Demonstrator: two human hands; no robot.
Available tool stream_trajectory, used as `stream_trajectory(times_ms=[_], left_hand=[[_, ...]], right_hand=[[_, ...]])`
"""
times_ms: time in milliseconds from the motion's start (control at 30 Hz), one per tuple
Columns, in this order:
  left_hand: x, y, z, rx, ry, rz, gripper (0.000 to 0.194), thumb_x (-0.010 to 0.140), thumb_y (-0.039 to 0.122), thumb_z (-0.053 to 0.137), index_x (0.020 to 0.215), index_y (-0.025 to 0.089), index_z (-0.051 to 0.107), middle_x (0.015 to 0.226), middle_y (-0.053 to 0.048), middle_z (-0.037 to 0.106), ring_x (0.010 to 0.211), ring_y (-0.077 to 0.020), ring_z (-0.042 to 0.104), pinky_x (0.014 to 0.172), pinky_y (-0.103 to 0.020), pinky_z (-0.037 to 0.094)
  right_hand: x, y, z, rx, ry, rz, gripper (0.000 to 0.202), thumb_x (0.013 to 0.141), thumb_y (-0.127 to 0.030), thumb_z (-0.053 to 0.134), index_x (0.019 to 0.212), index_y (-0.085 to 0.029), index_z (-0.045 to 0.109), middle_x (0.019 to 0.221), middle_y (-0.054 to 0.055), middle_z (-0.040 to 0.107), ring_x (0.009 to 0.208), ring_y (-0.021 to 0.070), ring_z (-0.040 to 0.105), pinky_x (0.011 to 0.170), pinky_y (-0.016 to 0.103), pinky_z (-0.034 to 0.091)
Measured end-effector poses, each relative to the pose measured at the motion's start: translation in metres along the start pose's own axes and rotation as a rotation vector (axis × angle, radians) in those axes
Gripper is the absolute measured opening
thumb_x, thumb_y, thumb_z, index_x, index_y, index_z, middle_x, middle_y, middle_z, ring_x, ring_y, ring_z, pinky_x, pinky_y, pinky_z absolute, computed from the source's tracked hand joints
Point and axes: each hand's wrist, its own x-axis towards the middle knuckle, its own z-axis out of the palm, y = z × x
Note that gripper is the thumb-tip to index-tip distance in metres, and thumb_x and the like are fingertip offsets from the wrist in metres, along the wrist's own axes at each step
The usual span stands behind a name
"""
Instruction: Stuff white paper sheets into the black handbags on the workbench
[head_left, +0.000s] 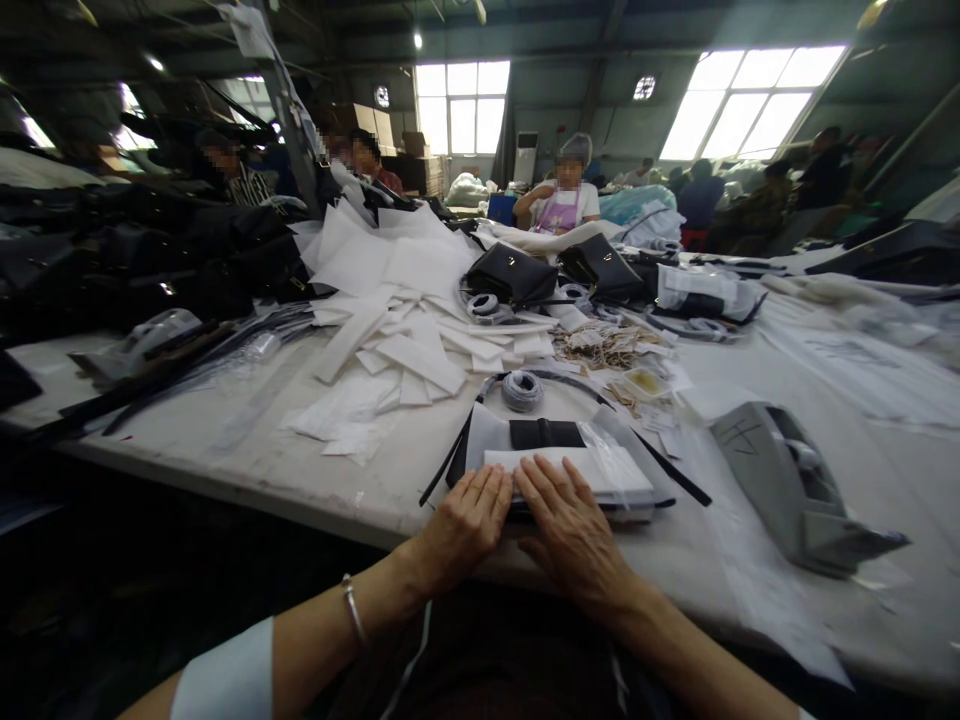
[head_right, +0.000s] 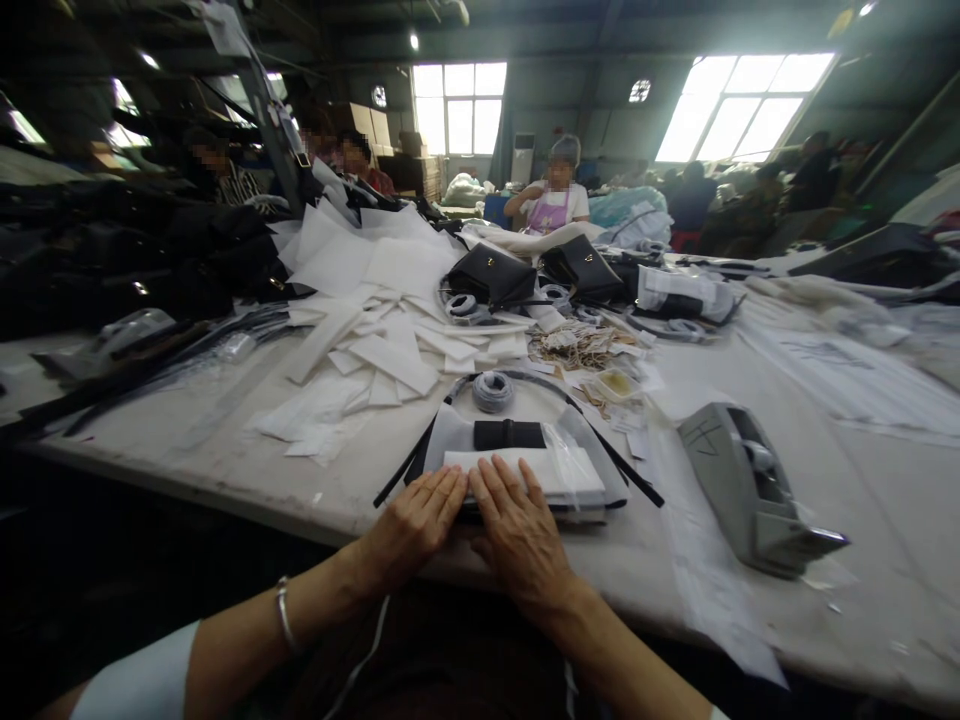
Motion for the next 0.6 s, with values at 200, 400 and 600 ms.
stream_trajectory(times_ms=[200,400,600], left_hand=[[0.016,-0.025,-0.002,-0.17,0.022,-0.015,0.04,0.091,0.004,0.041,0.129,0.003,0.053,0.118,-0.018,0.068,0.109,-0.0238,0.068,0.09,-0.034,0.057],[0.023,-0.036,-0.001,-0.182,0.043,-0.025,0.05,0.08,-0.001,0.038,0.127,0.005,0.054,0.117,-0.017,0.068,0.105,-0.0231,0.068,0.089,-0.035,0.057],[0.019,-0.036,0.002,-0.012,0.119,-0.096,0.045,0.086,0.001,0.037,0.127,0.006,0.054,0.12,-0.017,0.066,0.11,-0.0278,0.064,0.094,-0.042,0.052]], right_hand=[[0.014,-0.007,0.012,-0.032,0.052,0.05,0.08,0.076,-0.045,0.08,0.141,-0.013,0.047,0.14,0.015,0.058,0.133,0.034,0.047,0.116,0.054,0.026],[0.035,0.007,0.019,-0.135,0.194,-0.025,0.038,0.093,-0.019,0.054,0.13,-0.012,0.055,0.122,0.012,0.068,0.116,0.0274,0.057,0.107,0.046,0.036],[0.056,0.009,0.015,-0.092,0.14,-0.087,0.026,0.092,-0.02,0.051,0.114,-0.01,0.059,0.107,0.013,0.07,0.098,0.0262,0.061,0.094,0.043,0.046]])
